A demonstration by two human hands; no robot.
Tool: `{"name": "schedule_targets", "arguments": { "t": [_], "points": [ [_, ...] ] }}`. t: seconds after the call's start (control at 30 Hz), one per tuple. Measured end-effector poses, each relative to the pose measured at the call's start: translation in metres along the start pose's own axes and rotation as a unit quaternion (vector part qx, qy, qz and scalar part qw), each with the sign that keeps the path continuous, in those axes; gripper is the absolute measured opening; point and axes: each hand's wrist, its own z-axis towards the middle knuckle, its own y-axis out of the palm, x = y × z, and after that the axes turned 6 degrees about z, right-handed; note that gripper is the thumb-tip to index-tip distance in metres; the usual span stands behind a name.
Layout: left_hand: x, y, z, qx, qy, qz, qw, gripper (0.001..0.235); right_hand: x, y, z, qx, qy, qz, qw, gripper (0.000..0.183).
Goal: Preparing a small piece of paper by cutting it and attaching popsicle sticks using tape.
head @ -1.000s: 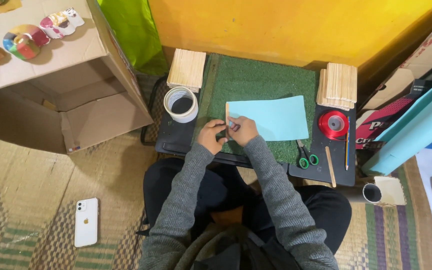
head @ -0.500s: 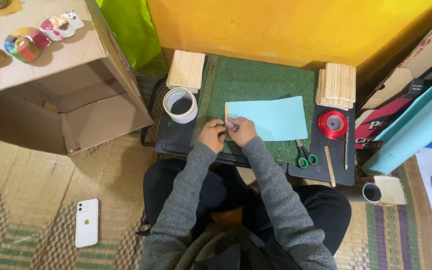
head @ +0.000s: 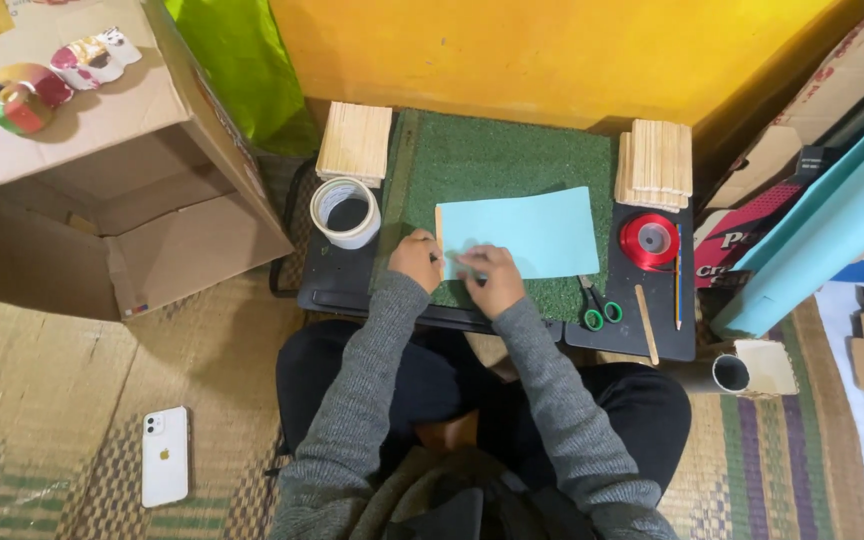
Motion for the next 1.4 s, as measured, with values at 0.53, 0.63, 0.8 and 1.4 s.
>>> {"name": "schedule_targets", "arguments": {
  "t": [0.53, 0.63, 0.8, 1.4],
  "points": [
    [0.007, -0.005, 0.005, -0.033, -0.009, 0.145, 0.989, 0.009, 0.001, 0.007, -0.004, -0.009, -0.018, -0.08, 0.997, 0.019],
    [0.027, -0.021, -0.003, -0.049, -0.027, 0.092, 0.994, 0.017, 0.007, 0.009, -0.003, -0.008, -0.02, -0.076, 0.997, 0.017],
    [0.03, -0.019, -0.007, -0.033, -0.027, 0.092, 0.995, 0.019, 0.01, 0.011, -0.005, 0.0, -0.031, -0.073, 0.997, 0.017],
    [-0.014, 0.029, 0.01, 0.185, 0.072, -0.137, 0.97, 0.034, 0.017, 0.015, -0.012, 0.03, -0.082, -0.036, 0.996, 0.029]
  ]
}}
